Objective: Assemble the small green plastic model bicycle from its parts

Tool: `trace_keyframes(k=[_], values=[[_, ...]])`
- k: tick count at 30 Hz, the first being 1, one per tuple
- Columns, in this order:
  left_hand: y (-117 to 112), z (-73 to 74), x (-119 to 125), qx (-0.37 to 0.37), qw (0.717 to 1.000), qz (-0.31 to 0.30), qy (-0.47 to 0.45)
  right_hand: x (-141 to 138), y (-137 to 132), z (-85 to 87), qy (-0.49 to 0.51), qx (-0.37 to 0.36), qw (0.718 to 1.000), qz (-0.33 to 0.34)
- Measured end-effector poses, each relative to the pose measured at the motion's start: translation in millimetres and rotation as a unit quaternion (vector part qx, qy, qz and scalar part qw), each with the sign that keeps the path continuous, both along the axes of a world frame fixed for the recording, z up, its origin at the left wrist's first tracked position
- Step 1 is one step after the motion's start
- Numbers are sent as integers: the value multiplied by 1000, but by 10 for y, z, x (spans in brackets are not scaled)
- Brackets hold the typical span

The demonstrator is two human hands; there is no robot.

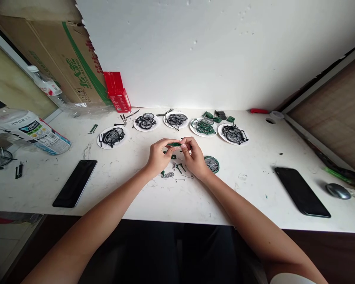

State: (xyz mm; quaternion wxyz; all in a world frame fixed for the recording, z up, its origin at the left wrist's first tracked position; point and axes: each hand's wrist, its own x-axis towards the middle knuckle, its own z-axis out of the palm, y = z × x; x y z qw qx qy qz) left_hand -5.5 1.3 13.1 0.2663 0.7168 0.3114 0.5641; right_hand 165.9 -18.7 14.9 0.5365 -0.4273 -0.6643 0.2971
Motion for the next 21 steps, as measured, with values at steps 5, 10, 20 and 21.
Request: trace_keyframes(k=[5, 10, 20, 21], values=[[-7, 19, -8, -11, 1000, -8, -5, -21, 1, 5, -13, 12, 1000, -12], [-24, 15, -8, -44, 999, -8, -29, -29, 5, -14, -24, -2, 1000, -20], [0, -50, -17, -138, 987, -26, -80, -69, 10, -1, -35, -2, 999, -32], [3, -47, -22, -138, 987, -26, -79, -74, 8, 1, -35, -2, 999, -33]])
